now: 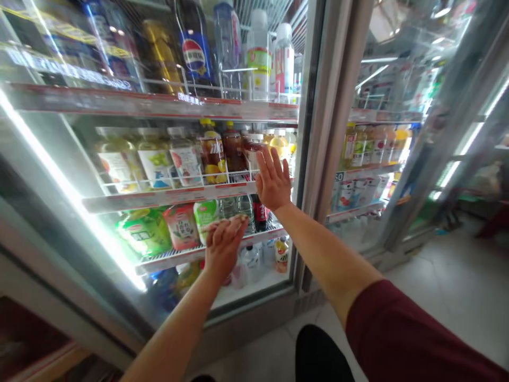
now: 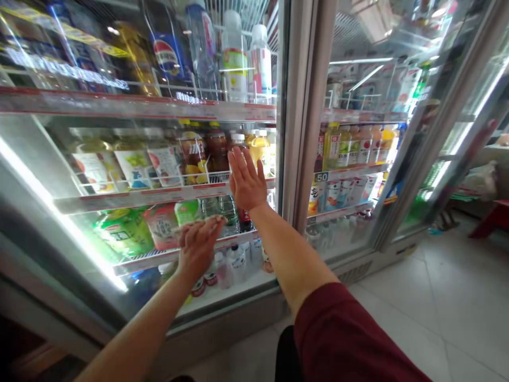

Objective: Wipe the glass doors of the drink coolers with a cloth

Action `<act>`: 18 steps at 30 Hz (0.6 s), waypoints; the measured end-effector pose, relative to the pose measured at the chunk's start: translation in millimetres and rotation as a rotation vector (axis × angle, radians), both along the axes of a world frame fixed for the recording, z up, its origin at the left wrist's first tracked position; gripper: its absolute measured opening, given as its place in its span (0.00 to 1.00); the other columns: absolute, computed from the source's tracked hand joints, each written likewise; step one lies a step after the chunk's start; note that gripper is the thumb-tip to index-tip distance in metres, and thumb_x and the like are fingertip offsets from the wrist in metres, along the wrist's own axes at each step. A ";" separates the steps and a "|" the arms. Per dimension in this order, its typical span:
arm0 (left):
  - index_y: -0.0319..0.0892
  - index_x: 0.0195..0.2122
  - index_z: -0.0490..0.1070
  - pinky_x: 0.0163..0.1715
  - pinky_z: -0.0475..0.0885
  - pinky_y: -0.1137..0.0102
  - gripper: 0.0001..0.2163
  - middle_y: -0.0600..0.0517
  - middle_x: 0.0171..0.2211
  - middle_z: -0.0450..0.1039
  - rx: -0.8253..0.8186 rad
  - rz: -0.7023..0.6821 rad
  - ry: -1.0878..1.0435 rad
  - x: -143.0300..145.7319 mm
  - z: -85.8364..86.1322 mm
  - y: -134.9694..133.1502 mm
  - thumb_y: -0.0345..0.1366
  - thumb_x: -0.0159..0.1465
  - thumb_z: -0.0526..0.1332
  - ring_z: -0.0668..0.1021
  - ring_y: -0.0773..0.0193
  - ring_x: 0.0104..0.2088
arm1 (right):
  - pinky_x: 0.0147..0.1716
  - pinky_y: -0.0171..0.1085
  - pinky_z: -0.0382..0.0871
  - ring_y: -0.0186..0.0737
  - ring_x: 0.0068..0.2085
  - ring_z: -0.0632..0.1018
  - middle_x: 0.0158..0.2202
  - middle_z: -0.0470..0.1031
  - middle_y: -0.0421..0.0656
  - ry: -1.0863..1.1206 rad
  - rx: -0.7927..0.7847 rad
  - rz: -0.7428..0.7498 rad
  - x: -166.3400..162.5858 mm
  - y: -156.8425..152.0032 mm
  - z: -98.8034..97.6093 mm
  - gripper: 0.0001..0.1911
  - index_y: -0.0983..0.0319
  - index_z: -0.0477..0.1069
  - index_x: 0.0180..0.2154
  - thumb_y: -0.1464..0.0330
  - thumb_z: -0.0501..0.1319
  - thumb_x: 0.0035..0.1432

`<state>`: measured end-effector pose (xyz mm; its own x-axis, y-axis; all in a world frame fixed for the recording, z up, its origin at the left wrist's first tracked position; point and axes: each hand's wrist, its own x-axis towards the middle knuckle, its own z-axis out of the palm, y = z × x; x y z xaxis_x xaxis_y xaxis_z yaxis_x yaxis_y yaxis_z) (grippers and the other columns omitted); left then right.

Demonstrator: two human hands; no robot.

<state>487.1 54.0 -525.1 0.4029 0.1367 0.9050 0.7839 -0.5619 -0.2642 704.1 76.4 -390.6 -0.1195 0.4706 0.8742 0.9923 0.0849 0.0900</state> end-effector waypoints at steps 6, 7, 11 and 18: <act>0.58 0.73 0.67 0.66 0.62 0.59 0.30 0.51 0.63 0.77 -0.050 -0.041 0.115 -3.3 0.9 4.9 0.26 0.74 0.56 0.74 0.53 0.62 | 0.80 0.61 0.46 0.48 0.82 0.47 0.82 0.51 0.44 0.024 0.094 0.071 -0.8 6.7 1.3 0.35 0.58 0.32 0.81 0.66 0.41 0.80; 0.58 0.73 0.68 0.67 0.61 0.58 0.28 0.51 0.63 0.77 -0.039 -0.015 0.056 -3.8 14.3 8.2 0.28 0.75 0.57 0.73 0.53 0.62 | 0.80 0.61 0.46 0.47 0.82 0.47 0.81 0.52 0.44 0.025 0.111 0.079 0.0 8.5 -1.5 0.34 0.58 0.32 0.81 0.66 0.40 0.80; 0.57 0.72 0.70 0.69 0.59 0.51 0.24 0.47 0.64 0.76 -0.047 0.080 -0.157 -1.6 33.2 6.3 0.32 0.77 0.58 0.71 0.48 0.64 | 0.80 0.60 0.45 0.49 0.82 0.49 0.81 0.52 0.47 -0.003 0.032 0.038 12.0 6.4 -37.1 0.33 0.58 0.40 0.81 0.64 0.41 0.81; 0.61 0.75 0.64 0.69 0.60 0.60 0.31 0.51 0.60 0.79 -0.031 -0.001 0.035 -16.2 5.7 -3.4 0.27 0.74 0.58 0.74 0.56 0.62 | 0.79 0.57 0.49 0.53 0.78 0.63 0.76 0.64 0.50 -0.116 -0.145 0.060 55.7 1.7 -138.7 0.31 0.57 0.56 0.78 0.62 0.48 0.78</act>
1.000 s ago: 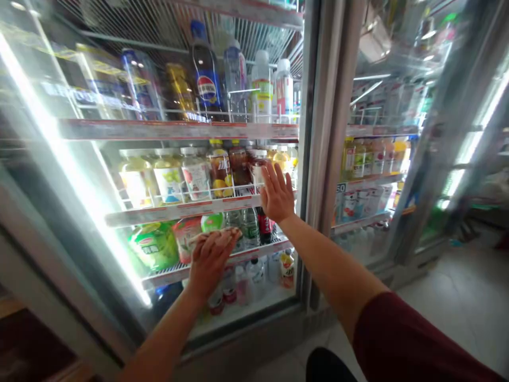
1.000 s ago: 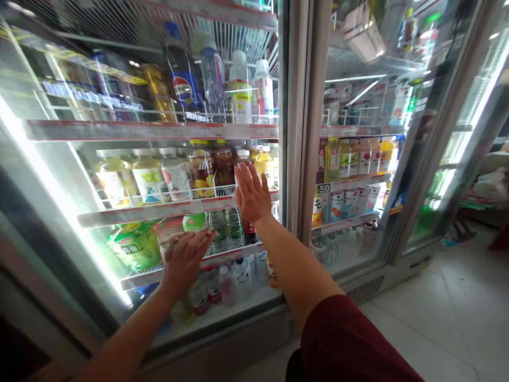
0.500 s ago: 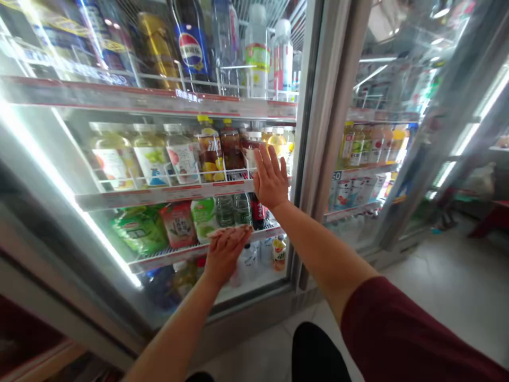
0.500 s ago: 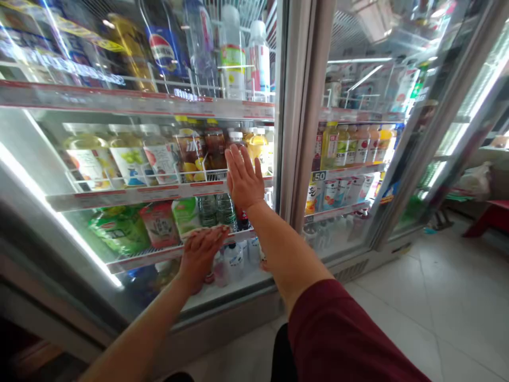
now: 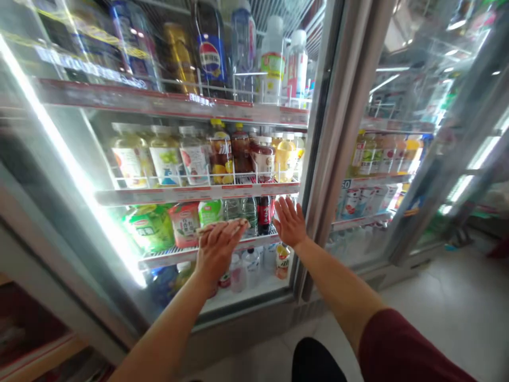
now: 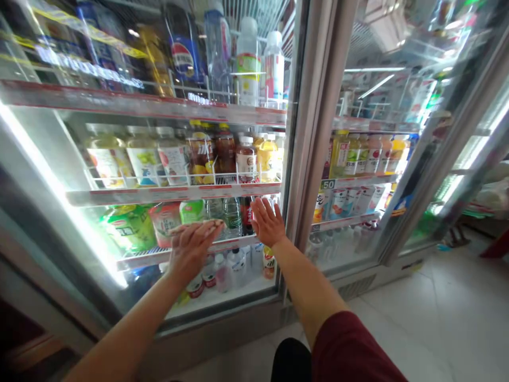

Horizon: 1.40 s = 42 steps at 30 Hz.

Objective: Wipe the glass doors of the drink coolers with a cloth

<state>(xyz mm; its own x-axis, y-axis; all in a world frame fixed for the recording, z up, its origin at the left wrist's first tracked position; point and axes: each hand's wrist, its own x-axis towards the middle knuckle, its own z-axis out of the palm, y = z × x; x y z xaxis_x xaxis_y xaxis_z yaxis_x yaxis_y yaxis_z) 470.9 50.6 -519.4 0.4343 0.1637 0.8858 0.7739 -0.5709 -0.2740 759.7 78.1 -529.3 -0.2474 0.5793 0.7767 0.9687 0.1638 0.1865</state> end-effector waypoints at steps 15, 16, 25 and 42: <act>0.61 0.70 0.71 0.69 0.60 0.61 0.25 0.55 0.60 0.80 0.063 0.049 0.103 22.2 -28.9 1.7 0.30 0.76 0.58 0.77 0.59 0.59 | 0.80 0.53 0.43 0.53 0.74 0.70 0.76 0.64 0.49 0.015 0.263 0.062 3.3 10.0 -15.7 0.41 0.54 0.26 0.80 0.64 0.49 0.78; 0.61 0.71 0.70 0.69 0.59 0.59 0.25 0.54 0.60 0.80 0.069 0.087 0.043 16.3 -16.9 4.2 0.30 0.76 0.58 0.76 0.57 0.60 | 0.80 0.53 0.42 0.53 0.74 0.71 0.76 0.65 0.49 0.013 0.275 0.069 3.6 10.0 -15.7 0.41 0.54 0.25 0.80 0.63 0.49 0.78; 0.58 0.68 0.74 0.67 0.61 0.63 0.24 0.53 0.58 0.81 0.039 -0.054 0.256 -15.8 -59.8 -6.4 0.28 0.74 0.60 0.78 0.61 0.57 | 0.79 0.51 0.43 0.50 0.73 0.72 0.74 0.69 0.50 0.034 0.338 0.115 1.5 10.2 -12.5 0.40 0.55 0.32 0.81 0.63 0.50 0.78; 0.58 0.66 0.75 0.66 0.63 0.59 0.24 0.50 0.57 0.80 0.073 0.116 0.168 -88.6 -59.8 -12.9 0.27 0.73 0.60 0.78 0.56 0.56 | 0.79 0.47 0.40 0.47 0.74 0.70 0.70 0.74 0.51 -0.013 0.460 0.112 -0.7 5.0 -7.0 0.32 0.59 0.57 0.77 0.63 0.52 0.77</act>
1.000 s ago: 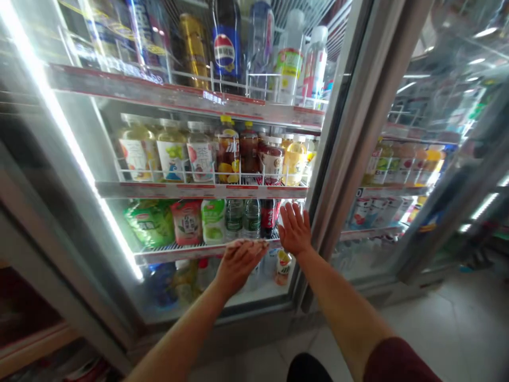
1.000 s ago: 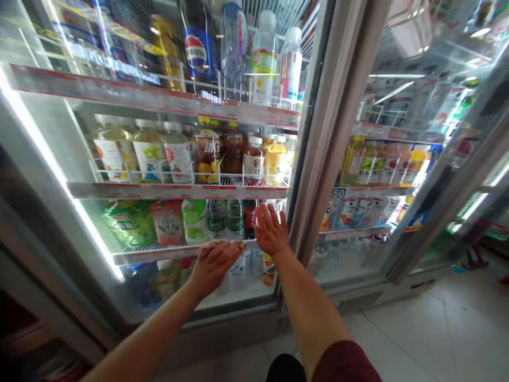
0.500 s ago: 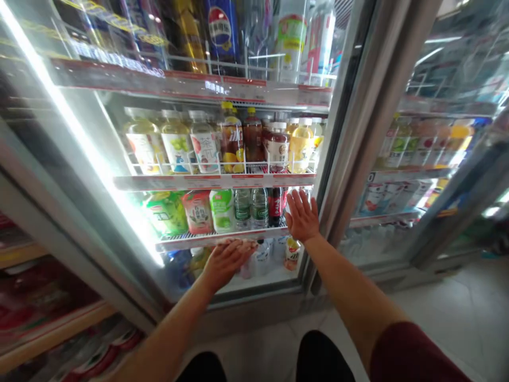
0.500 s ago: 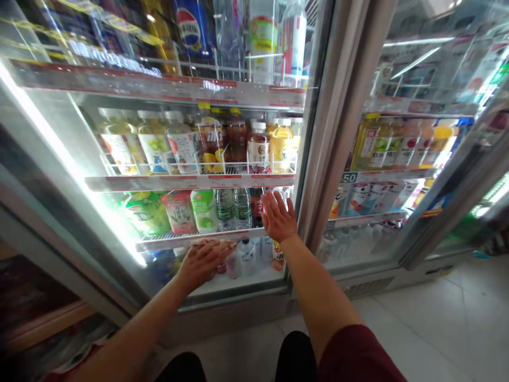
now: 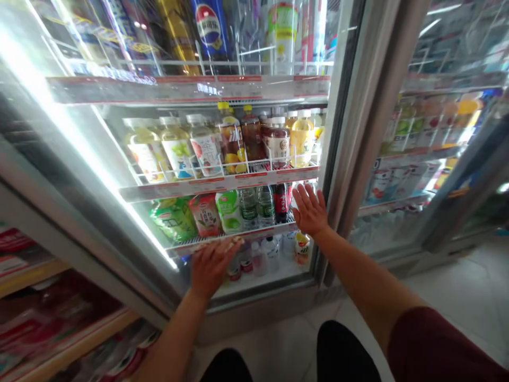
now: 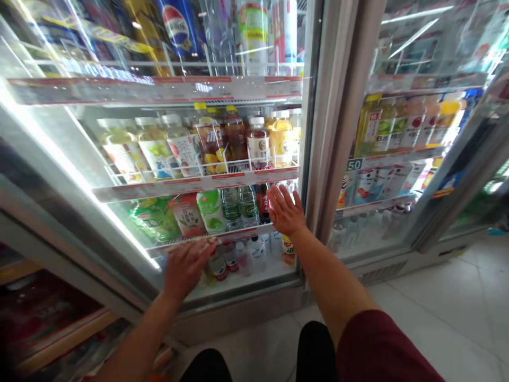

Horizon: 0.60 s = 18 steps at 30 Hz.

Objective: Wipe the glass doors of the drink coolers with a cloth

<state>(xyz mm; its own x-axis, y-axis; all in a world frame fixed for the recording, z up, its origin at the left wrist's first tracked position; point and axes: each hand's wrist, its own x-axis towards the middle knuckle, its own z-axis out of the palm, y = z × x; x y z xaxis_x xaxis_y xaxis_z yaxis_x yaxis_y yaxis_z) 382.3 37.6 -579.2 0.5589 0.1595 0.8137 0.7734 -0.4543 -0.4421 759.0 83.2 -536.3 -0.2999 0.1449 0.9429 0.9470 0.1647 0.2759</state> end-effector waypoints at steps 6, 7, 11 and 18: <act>0.52 0.65 0.78 0.67 0.63 0.54 0.21 0.44 0.60 0.76 0.091 0.145 -0.185 -32.6 28.3 10.2 0.30 0.73 0.63 0.74 0.50 0.62 | 0.79 0.46 0.40 0.45 0.74 0.70 0.69 0.75 0.51 0.013 0.042 0.018 -0.9 -1.4 2.3 0.34 0.61 0.51 0.79 0.63 0.51 0.77; 0.52 0.64 0.78 0.68 0.63 0.55 0.21 0.45 0.59 0.77 0.054 0.127 -0.132 -29.8 18.9 5.7 0.29 0.73 0.62 0.75 0.51 0.61 | 0.79 0.46 0.40 0.45 0.74 0.70 0.70 0.75 0.51 0.015 0.034 0.019 -0.7 -0.8 1.4 0.34 0.60 0.51 0.79 0.63 0.52 0.77; 0.58 0.61 0.80 0.68 0.63 0.61 0.23 0.50 0.56 0.80 -0.122 0.038 -0.012 -25.1 -24.2 -9.7 0.25 0.73 0.58 0.77 0.58 0.57 | 0.79 0.47 0.41 0.46 0.75 0.69 0.71 0.73 0.50 0.040 -0.043 0.019 2.0 3.2 -4.9 0.32 0.57 0.56 0.77 0.62 0.52 0.76; 0.38 0.61 0.79 0.70 0.55 0.37 0.19 0.33 0.61 0.65 -0.153 0.141 -0.562 -82.8 26.0 23.3 0.39 0.75 0.58 0.66 0.41 0.66 | 0.78 0.51 0.46 0.49 0.74 0.69 0.71 0.73 0.50 0.068 -0.120 0.015 5.9 5.7 -10.0 0.31 0.57 0.61 0.76 0.61 0.51 0.76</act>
